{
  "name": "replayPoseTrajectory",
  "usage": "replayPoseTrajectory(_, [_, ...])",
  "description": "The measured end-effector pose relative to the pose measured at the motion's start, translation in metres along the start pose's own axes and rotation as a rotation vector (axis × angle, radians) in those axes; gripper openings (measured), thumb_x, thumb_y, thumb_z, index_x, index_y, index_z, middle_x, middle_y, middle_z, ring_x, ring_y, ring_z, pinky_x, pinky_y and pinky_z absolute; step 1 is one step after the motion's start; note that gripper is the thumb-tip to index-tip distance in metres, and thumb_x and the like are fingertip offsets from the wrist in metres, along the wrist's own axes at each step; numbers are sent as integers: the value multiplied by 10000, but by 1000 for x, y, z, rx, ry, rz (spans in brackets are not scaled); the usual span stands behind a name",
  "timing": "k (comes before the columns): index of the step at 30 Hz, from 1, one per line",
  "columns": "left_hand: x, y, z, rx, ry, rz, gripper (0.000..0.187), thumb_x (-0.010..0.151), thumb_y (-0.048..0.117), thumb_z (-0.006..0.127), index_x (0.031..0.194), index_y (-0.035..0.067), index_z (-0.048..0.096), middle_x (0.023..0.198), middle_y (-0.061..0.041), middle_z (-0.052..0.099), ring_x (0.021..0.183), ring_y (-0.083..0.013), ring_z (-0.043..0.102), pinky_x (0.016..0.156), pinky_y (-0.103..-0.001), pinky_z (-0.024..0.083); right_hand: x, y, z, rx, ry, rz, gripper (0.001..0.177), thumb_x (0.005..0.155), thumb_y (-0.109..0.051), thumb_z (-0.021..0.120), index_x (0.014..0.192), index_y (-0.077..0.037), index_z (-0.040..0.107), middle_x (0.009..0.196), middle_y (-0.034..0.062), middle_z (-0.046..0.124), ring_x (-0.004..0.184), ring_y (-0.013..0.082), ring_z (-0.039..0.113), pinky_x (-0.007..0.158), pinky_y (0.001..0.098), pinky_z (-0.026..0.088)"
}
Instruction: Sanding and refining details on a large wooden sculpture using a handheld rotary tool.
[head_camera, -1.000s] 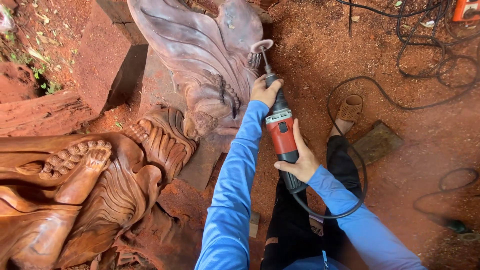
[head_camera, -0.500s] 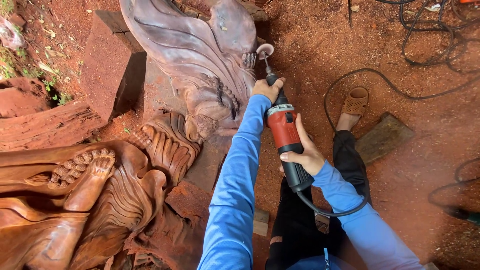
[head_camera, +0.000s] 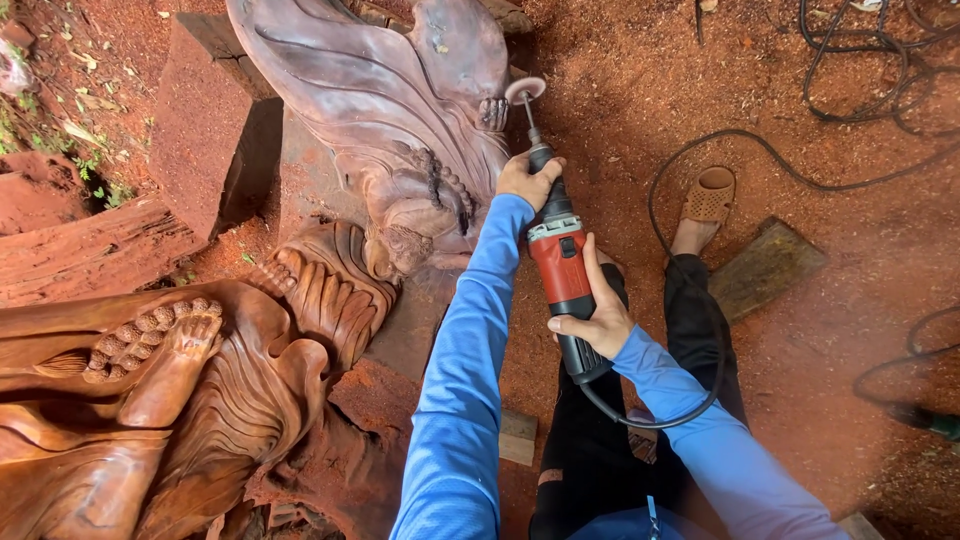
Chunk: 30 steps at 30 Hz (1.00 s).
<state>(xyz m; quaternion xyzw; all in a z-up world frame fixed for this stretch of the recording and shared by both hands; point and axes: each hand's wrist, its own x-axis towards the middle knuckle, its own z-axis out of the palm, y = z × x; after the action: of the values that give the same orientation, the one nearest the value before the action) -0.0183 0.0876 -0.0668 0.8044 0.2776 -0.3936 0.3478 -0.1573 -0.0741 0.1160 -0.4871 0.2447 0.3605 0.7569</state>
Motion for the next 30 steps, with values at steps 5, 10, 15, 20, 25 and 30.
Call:
replayPoseTrajectory(5, [-12,7,-12,-87,-23,12,440,717,546,794,943,170,775,881,-120,754,966,-307,740,874,-425,587,7,11,-5,-223,27,-20,1337,654,-156,889,1659,-308,21,998,249,688,741,356,767,635,444,681])
replayPoseTrajectory(10, [-11,-2,-7,-213,-22,-1,408,730,511,810,944,166,765,832,-112,741,910,-284,740,836,-417,592,9,33,-12,-460,50,-36,1355,640,-310,914,1674,-312,39,1149,242,669,944,389,736,783,514,591])
replayPoseTrajectory(15, [-14,-7,-7,-359,-19,10,354,739,423,824,890,108,768,772,-133,707,862,-283,719,812,-416,570,10,24,-13,-579,48,12,1341,642,-294,893,1675,-322,38,1186,253,660,1001,412,721,867,509,580])
replayPoseTrajectory(20, [-10,-15,-2,-410,-28,3,271,756,395,818,809,132,783,720,-121,711,794,-252,718,760,-390,573,11,35,-15,-596,51,12,1331,650,-276,888,1676,-312,40,1190,259,662,1014,424,720,879,508,577])
replayPoseTrajectory(25, [-11,-16,-10,-444,-48,-12,259,753,369,829,805,119,783,719,-136,706,790,-249,713,765,-388,574,11,40,-6,-596,57,-6,1309,664,-256,886,1674,-295,54,1178,260,674,1008,422,724,869,500,586])
replayPoseTrajectory(30, [-7,-23,-17,-381,-84,-21,232,745,358,818,801,136,782,715,-125,684,781,-233,697,755,-375,564,10,51,14,-580,85,30,1294,695,-289,864,1674,-299,18,1190,257,675,1043,423,715,873,502,572])
